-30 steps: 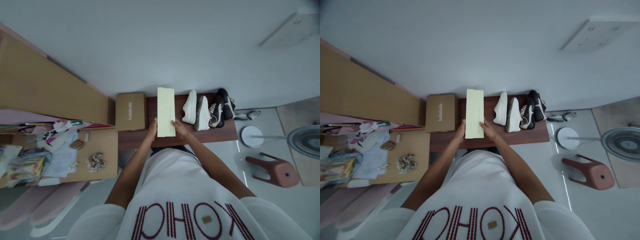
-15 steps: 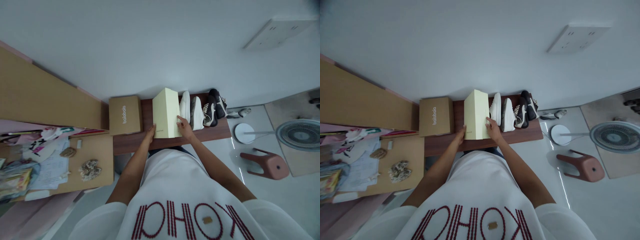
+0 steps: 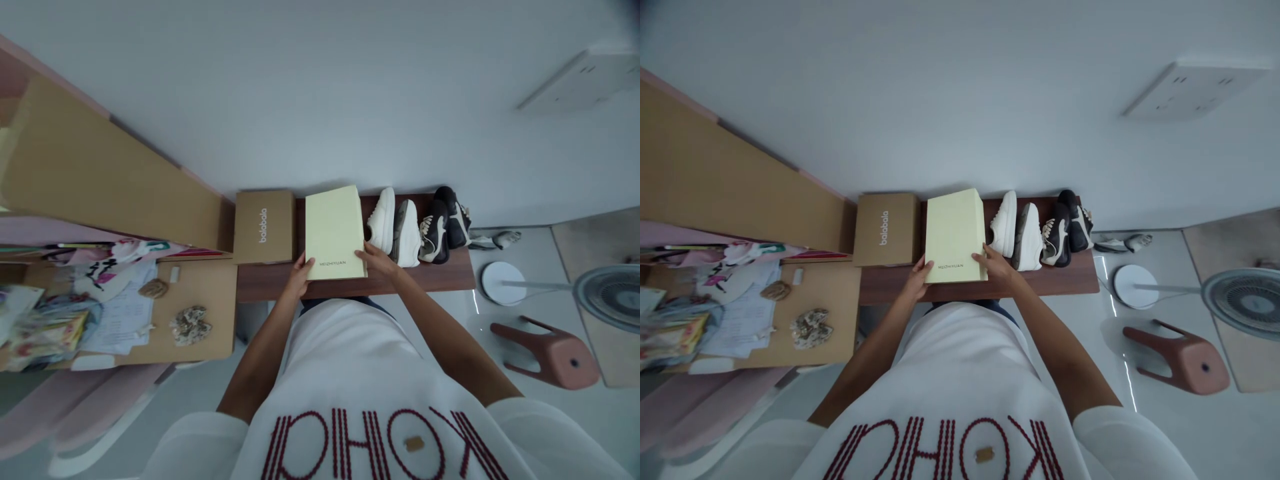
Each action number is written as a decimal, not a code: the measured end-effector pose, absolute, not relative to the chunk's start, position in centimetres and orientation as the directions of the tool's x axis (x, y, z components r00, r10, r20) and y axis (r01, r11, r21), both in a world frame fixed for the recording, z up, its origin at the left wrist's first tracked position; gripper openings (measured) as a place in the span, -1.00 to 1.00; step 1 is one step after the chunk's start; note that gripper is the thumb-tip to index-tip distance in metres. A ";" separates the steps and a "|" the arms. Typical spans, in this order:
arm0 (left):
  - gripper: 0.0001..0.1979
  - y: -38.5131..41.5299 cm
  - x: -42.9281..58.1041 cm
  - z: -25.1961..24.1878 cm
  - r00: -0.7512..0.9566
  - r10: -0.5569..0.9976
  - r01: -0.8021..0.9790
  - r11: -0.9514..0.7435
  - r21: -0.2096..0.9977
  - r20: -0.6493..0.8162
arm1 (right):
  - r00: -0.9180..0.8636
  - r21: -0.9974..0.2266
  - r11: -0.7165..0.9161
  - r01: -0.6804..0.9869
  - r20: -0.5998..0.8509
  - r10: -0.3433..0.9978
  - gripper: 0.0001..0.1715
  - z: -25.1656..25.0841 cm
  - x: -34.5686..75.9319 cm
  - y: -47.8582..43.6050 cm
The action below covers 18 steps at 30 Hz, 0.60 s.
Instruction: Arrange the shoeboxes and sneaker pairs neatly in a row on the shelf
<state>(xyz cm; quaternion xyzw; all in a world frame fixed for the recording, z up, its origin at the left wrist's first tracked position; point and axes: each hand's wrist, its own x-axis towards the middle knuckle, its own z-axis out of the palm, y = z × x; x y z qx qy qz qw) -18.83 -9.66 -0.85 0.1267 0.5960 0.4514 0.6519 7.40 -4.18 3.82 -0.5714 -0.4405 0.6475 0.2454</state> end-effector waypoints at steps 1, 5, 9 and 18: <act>-0.30 -9.7 -18.9 -0.8 -0.140 0.750 -0.432 0.542 0.721 -0.647 | -0.254 -0.840 -0.517 0.166 -0.543 0.800 -0.30 3.7 7.3 -4.0; -0.30 -9.6 -19.2 -0.5 -0.201 0.772 -0.391 0.501 0.772 -0.603 | -0.264 -0.764 -0.624 0.165 -0.643 0.718 -0.41 3.3 6.7 -3.4; -0.34 -9.4 -19.6 -0.5 -0.247 0.782 -0.343 0.482 0.806 -0.572 | -0.260 -0.713 -0.683 0.160 -0.698 0.668 -0.45 2.8 6.0 -3.0; -0.40 -8.9 -19.5 -2.4 -0.323 0.785 -0.268 0.460 0.847 -0.529 | -0.272 -0.686 -0.717 0.123 -0.718 0.641 -0.42 0.4 5.2 -2.6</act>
